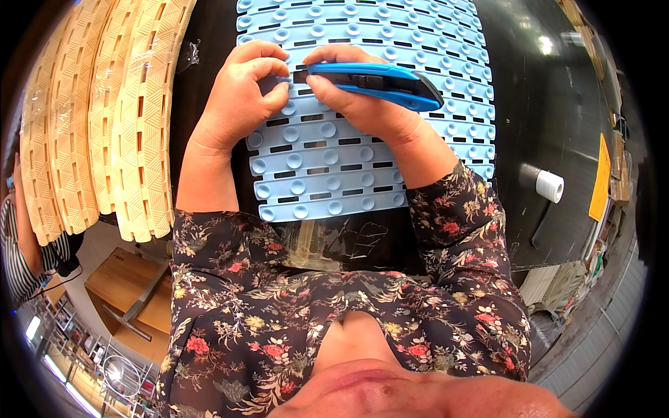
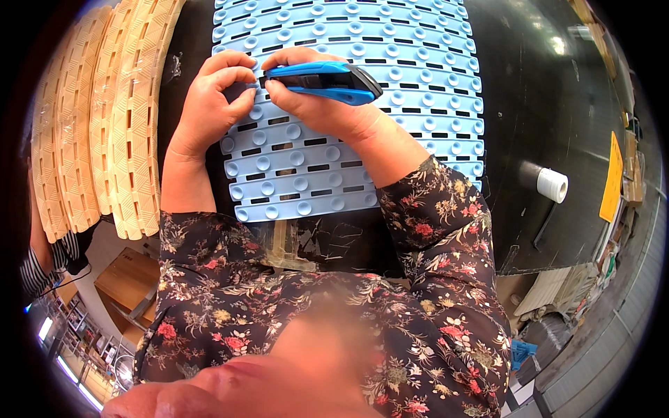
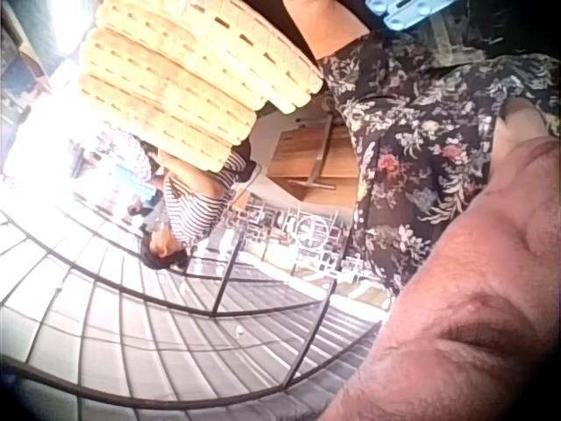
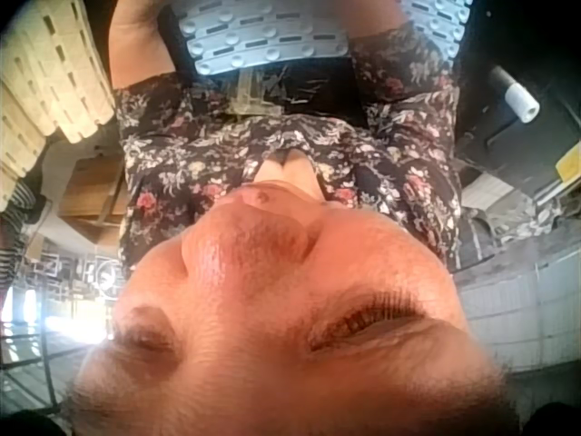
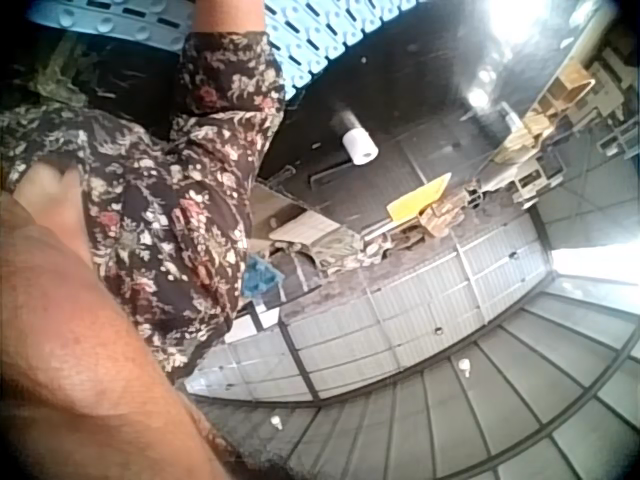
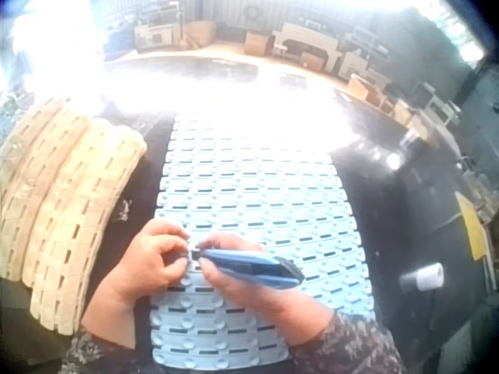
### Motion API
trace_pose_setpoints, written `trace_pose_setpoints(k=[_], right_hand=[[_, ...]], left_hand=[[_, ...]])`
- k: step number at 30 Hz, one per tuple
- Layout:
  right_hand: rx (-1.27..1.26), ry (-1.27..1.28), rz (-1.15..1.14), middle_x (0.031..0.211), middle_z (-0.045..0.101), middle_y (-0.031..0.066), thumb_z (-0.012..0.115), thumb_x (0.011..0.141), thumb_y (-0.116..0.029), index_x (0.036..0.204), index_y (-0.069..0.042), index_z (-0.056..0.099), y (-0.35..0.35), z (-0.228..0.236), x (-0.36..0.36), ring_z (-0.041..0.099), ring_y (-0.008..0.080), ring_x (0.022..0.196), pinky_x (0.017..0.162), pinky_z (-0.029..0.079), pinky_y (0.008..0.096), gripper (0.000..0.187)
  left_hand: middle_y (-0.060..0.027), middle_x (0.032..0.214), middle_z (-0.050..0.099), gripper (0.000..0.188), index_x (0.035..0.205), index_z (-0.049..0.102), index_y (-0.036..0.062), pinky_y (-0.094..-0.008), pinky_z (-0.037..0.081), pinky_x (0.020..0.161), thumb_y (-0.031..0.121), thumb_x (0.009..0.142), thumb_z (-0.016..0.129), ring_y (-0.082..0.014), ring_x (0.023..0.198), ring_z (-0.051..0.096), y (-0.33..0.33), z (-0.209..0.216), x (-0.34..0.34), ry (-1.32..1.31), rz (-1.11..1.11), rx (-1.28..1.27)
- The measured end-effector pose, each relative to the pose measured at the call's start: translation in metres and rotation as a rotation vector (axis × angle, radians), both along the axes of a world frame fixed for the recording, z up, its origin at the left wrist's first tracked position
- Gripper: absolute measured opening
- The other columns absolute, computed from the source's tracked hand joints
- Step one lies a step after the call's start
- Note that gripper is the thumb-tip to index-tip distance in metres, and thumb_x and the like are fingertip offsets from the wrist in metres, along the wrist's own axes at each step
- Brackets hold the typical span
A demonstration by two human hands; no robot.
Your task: The person assembles plastic mats by manually inserting connectors into pre-made holes using a utility knife to trim or assist with the fit.
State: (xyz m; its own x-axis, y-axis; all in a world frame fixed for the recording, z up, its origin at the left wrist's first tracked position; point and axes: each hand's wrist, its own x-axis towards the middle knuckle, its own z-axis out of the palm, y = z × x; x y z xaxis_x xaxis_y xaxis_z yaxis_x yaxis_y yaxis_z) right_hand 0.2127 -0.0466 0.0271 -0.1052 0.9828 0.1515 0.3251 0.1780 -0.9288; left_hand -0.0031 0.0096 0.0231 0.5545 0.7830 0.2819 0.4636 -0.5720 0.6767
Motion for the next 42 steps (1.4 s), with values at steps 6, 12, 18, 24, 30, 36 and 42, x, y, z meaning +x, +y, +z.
trace_pose_setpoints(k=[6,12,18,24,30,36,42], right_hand=[[0.009,0.007,-0.003,0.092,0.074,0.0089,0.076,0.088,-0.026,0.112,-0.010,0.072,-0.0007,0.0020,0.0010,0.072,0.0213,0.083,0.076,0.058,0.0334,0.029],[-0.016,0.009,-0.012,0.091,0.074,0.0081,0.075,0.089,-0.025,0.111,-0.010,0.071,-0.0003,0.0030,-0.0006,0.073,0.0201,0.083,0.075,0.058,0.0332,0.027],[-0.101,0.076,0.010,0.092,0.074,0.0087,0.075,0.087,-0.023,0.111,-0.009,0.071,-0.0016,0.0041,0.0005,0.072,0.0213,0.083,0.076,0.058,0.0335,0.028],[0.037,-0.003,-0.026,0.092,0.074,0.0090,0.075,0.088,-0.024,0.111,-0.009,0.071,-0.0011,0.0040,0.0000,0.072,0.0214,0.082,0.076,0.058,0.0337,0.027],[-0.037,0.023,-0.017,0.093,0.074,0.0091,0.074,0.088,-0.023,0.111,-0.010,0.071,-0.0014,0.0035,-0.0007,0.073,0.0231,0.083,0.077,0.058,0.0348,0.026],[-0.045,0.080,0.024,0.093,0.073,0.0078,0.073,0.089,-0.024,0.112,-0.009,0.071,-0.0008,0.0049,0.0003,0.071,0.0186,0.083,0.076,0.057,0.0324,0.028],[0.019,0.012,-0.024,0.093,0.073,0.0066,0.073,0.089,-0.023,0.110,-0.009,0.071,-0.0006,0.0087,-0.0008,0.070,0.0171,0.082,0.076,0.057,0.0314,0.026]], left_hand=[[-0.0075,0.111,0.070,0.016,0.090,0.073,0.0011,-0.0359,0.052,0.095,0.004,0.074,0.073,-0.0268,0.109,0.064,-0.0003,-0.0009,0.0015,-0.009,0.000,-0.022],[-0.0078,0.111,0.070,0.016,0.089,0.072,0.0012,-0.0361,0.052,0.095,0.004,0.073,0.073,-0.0272,0.109,0.063,-0.0002,0.0004,-0.0004,-0.012,-0.001,-0.019],[-0.0084,0.117,0.068,0.016,0.092,0.072,0.0011,-0.0348,0.050,0.099,0.003,0.076,0.072,-0.0250,0.113,0.063,0.0004,0.0004,-0.0011,0.021,-0.011,-0.053],[-0.0077,0.110,0.069,0.015,0.088,0.072,0.0016,-0.0364,0.052,0.095,0.003,0.073,0.072,-0.0274,0.108,0.063,0.0002,0.0015,0.0021,-0.011,-0.003,-0.014],[-0.0075,0.111,0.069,0.015,0.088,0.072,0.0016,-0.0365,0.052,0.095,0.003,0.073,0.072,-0.0274,0.108,0.063,-0.0009,0.0018,0.0006,-0.004,0.006,-0.029],[-0.0072,0.110,0.069,0.015,0.088,0.072,0.0016,-0.0360,0.052,0.094,0.003,0.073,0.073,-0.0271,0.108,0.063,0.0002,0.0006,0.0007,-0.013,-0.006,-0.027],[-0.0081,0.111,0.068,0.015,0.088,0.072,0.0013,-0.0362,0.052,0.094,0.002,0.073,0.073,-0.0273,0.108,0.063,-0.0005,0.0047,0.0009,-0.012,-0.006,-0.058]])
